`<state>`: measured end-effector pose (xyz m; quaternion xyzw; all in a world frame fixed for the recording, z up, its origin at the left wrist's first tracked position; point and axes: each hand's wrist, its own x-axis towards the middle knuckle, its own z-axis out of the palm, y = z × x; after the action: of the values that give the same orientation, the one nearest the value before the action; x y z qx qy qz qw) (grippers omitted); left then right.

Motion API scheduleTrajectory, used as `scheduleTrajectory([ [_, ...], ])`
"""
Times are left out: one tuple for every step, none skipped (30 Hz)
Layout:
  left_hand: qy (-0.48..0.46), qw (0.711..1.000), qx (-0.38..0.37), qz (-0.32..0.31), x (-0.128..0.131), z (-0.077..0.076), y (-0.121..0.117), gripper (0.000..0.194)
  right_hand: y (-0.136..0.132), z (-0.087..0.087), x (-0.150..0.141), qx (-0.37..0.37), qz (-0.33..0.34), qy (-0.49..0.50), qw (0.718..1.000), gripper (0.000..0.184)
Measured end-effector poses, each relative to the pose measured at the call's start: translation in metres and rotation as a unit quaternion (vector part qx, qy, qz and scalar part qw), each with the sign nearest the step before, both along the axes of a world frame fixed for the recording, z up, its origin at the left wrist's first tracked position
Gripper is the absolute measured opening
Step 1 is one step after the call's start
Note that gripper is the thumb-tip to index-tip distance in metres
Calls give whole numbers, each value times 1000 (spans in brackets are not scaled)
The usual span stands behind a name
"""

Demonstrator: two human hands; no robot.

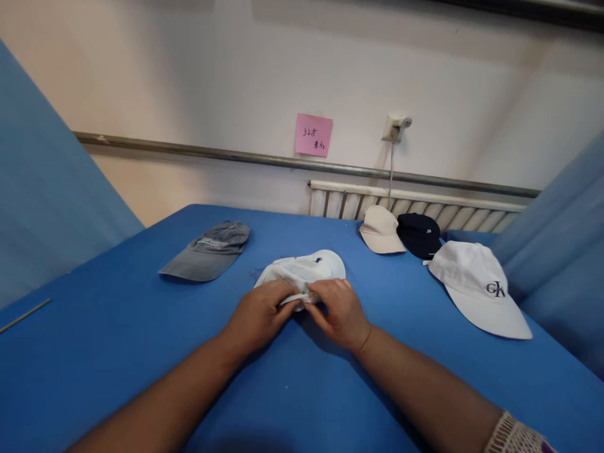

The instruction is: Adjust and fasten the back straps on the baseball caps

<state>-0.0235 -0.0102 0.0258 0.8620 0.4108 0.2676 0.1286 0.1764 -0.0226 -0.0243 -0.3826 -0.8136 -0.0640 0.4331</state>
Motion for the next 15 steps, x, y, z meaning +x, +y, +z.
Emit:
scheduleTrajectory([
  [11, 1000, 12, -13, 1, -1, -1, 19, 0, 0, 0, -12, 1, -21, 1000, 16],
  [20, 999, 20, -20, 1, -3, -1, 17, 1, 0, 0, -24, -1, -38, 999, 12],
  [26, 999, 22, -20, 2, -4, -1, 16, 2, 0, 0, -35, -3, -49, 998, 12],
  [30, 999, 20, -17, 2, -4, -1, 15, 2, -1, 1, -45, -4, -58, 997, 13],
  [33, 999, 18, -10, 1, -5, 0, 13, 3, -1, 1, -54, -3, -65, 996, 14],
  [34, 999, 16, -3, 1, -5, 1, 12, 4, -1, 2, -60, 1, -72, 996, 15],
  [35, 999, 15, 2, 1, -5, 2, 11, 5, -2, 3, -63, 6, -79, 995, 15],
  [36, 999, 15, 3, 0, -4, 2, 9, 7, -3, 4, -62, 7, -86, 994, 14],
  [37, 999, 15, 0, 0, -4, 2, 5, 8, -4, 4, -57, 3, -93, 994, 12],
  [37, 999, 17, -8, 0, -4, 2, 1, 9, -6, 5, -50, -9, -98, 994, 8],
  [37, 999, 20, -18, 0, -4, 1, 5, 10, -9, 5, -40, -27, -100, 994, 6],
  [35, 999, 24, -31, 1, -4, 0, 9, 12, -11, 4, -29, -51, -99, 993, 6],
  [32, 998, 30, -45, 1, -4, -1, 13, 12, -13, 4, -17, -76, -93, 993, 9],
  [28, 997, 37, -58, 2, -4, -3, 16, 13, -15, 4, -5, -100, -85, 991, 12],
  [23, 996, 43, -69, 3, -4, -4, 17, 14, -17, 3, 5, -119, -76, 990, 14],
])
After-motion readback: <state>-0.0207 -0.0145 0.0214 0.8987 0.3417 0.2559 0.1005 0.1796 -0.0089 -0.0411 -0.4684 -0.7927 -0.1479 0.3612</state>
